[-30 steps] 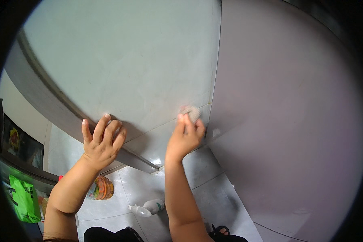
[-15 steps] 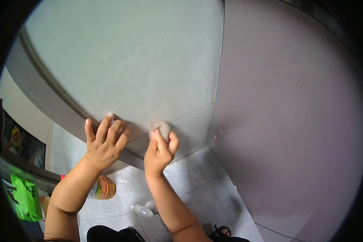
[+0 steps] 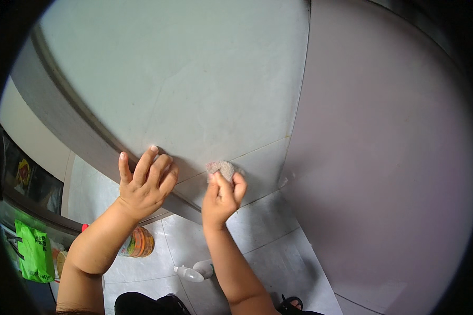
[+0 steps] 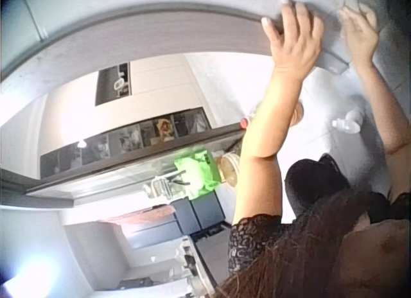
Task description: The person wipes a vertical wall surface with a cloth, moving from upper sections down to the baseboard and corner. They repeatedly rub the wall and the junction with the floor, occasionally folding the cloth to use a clean side.
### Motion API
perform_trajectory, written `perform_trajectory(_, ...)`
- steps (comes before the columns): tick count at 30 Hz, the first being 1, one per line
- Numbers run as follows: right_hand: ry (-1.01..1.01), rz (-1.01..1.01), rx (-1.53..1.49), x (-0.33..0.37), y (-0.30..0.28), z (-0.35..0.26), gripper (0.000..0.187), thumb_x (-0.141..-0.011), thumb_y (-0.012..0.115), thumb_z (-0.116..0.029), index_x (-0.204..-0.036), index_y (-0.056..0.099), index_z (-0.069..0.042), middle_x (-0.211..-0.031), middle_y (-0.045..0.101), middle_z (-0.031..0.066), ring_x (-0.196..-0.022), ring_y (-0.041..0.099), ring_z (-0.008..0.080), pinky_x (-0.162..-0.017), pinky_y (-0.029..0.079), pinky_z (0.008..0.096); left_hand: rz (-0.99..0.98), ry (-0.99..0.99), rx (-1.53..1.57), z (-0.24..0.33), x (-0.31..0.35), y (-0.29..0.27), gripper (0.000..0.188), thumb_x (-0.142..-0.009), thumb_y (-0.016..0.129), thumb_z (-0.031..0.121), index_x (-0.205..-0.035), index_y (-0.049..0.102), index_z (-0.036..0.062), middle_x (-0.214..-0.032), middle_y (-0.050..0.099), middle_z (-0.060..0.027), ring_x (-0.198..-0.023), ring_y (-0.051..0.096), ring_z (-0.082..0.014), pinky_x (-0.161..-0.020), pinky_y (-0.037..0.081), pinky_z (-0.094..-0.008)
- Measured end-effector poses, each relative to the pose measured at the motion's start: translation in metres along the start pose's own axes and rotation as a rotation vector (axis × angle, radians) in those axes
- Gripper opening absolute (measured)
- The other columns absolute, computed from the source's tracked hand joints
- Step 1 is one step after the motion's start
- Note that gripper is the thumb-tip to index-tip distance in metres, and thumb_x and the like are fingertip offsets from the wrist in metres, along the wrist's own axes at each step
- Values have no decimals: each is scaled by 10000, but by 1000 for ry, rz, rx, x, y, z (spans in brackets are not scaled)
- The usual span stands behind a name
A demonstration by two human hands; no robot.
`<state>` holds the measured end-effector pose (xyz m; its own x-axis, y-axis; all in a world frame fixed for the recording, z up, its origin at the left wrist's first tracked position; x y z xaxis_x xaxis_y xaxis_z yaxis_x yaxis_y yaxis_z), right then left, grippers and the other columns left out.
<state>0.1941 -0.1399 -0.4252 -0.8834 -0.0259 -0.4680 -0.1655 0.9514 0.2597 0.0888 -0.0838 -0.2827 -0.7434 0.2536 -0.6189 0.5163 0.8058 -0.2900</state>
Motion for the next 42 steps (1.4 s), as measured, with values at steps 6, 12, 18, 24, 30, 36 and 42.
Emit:
perform_trajectory(6, 57, 152, 282, -95, -10, -13, 187, -875, 746, -135, -999, 726, 3, -1183, 557, 161, -843, 631, 209, -644, 541, 354, -4, -5, 12, 2, 0, -1, 153, -808, 653, 118, -896, 581, 220, -998, 609, 32, -1156, 596, -215, -1157, 217, -629)
perform_trajectory(12, 100, 90, 99, -54, -4, -20, 259, -842, 772, -129, -1047, 700, 12, -1184, 568, 165, -1004, 612, 221, -873, 513, 364, 3, -9, -11, 1, 0, 1, 160, -804, 651, 115, -894, 572, 222, -1002, 610, 36, -1154, 598, -213, -1160, 214, -627)
perform_trajectory(18, 408, 123, -4, -72, -6, -36, 220, -835, 772, -106, -1006, 680, -2, -1163, 557, 133, -1016, 596, 208, -771, 550, 369, 12, -6, -4, 0, 0, 1, 176, -796, 660, 112, -894, 566, 224, -1005, 610, 39, -1152, 600, -212, -1161, 216, -623)
perform_trajectory(24, 304, 111, 12, -65, -4, -15, 249, -813, 785, -88, -988, 671, 48, -1021, 636, 116, -944, 615, 194, -813, 502, 339, 13, -10, -17, -1, 0, 2, 188, -790, 667, 112, -906, 574, 226, -1007, 609, 36, -1162, 592, -213, -1162, 212, -622)
perform_trajectory(30, 63, 66, 85, -42, -5, -18, 171, -828, 805, -127, -881, 717, 9, -1061, 600, 121, -963, 599, 194, -800, 512, 329, -5, -25, 8, 1, -2, -1, 188, -790, 667, 112, -912, 579, 225, -1010, 609, 35, -1157, 592, -211, -1164, 208, -622)
perform_trajectory(36, -69, 36, 178, -52, -7, -21, 132, -827, 801, -110, -804, 701, -26, -1151, 578, 138, -1006, 593, 263, -822, 518, 346, 10, -9, -9, 1, 2, 1, 180, -801, 658, 102, -904, 569, 220, -1002, 608, 38, -1154, 597, -210, -1164, 210, -623)
perform_trajectory(42, -12, 63, 84, -51, 3, -29, 133, -846, 781, -115, -891, 690, -31, -1222, 579, 198, -1166, 560, 309, -898, 486, 392, 15, -10, -10, 1, 0, 3, 176, -808, 657, 103, -901, 564, 220, -990, 606, 42, -1153, 601, -206, -1158, 215, -630)
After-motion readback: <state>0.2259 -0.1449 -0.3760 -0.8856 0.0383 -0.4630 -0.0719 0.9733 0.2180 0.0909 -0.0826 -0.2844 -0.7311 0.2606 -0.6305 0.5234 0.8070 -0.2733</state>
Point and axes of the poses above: each hand's wrist, its own x-axis away from the middle knuckle, its own y-axis out of the palm, z = x × y, the point moved 1 cm from there along -x, towards the middle knuckle
